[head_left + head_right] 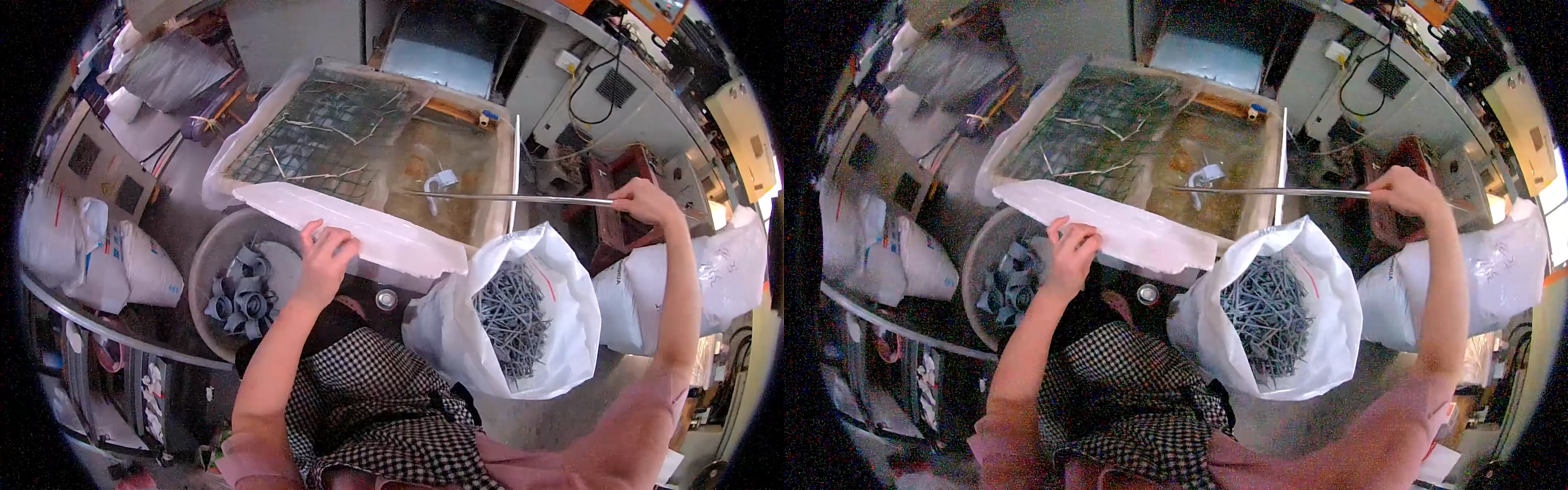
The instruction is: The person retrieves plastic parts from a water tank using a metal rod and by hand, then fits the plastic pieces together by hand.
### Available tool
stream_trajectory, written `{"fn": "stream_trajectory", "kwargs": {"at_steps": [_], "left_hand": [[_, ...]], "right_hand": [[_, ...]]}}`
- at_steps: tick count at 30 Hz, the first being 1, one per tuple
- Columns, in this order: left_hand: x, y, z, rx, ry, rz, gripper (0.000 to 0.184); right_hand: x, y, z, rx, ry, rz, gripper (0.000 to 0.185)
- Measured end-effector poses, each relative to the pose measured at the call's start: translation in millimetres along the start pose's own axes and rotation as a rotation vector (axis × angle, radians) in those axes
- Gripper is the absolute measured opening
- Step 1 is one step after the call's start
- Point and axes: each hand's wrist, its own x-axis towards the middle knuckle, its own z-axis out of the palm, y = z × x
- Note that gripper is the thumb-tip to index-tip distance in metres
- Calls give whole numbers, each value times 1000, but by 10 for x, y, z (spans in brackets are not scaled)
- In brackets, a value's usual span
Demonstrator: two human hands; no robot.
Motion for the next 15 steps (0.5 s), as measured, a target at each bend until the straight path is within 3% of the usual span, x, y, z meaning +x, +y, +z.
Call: {"fn": "stream_trajectory", "kwargs": {"at_steps": [2,4,7,10,15], "left_hand": [[4,33,5,24,-25,1,13],[12,64,9,23,-21,12,13],[-24,79,19,25,-24,11,13],[-57,60,-20,42,-27,3,12],[-47,84,-48,63,-27,5,10]], "right_hand": [[-160,129,-40,2,40,0,23],[-307,45,-141,43,-88,244,23],[-337,238,24,135,3,68,18],[-530,257,-145,166,-101,205,16],[-494,604,-44,99,-18,165,19]]}}
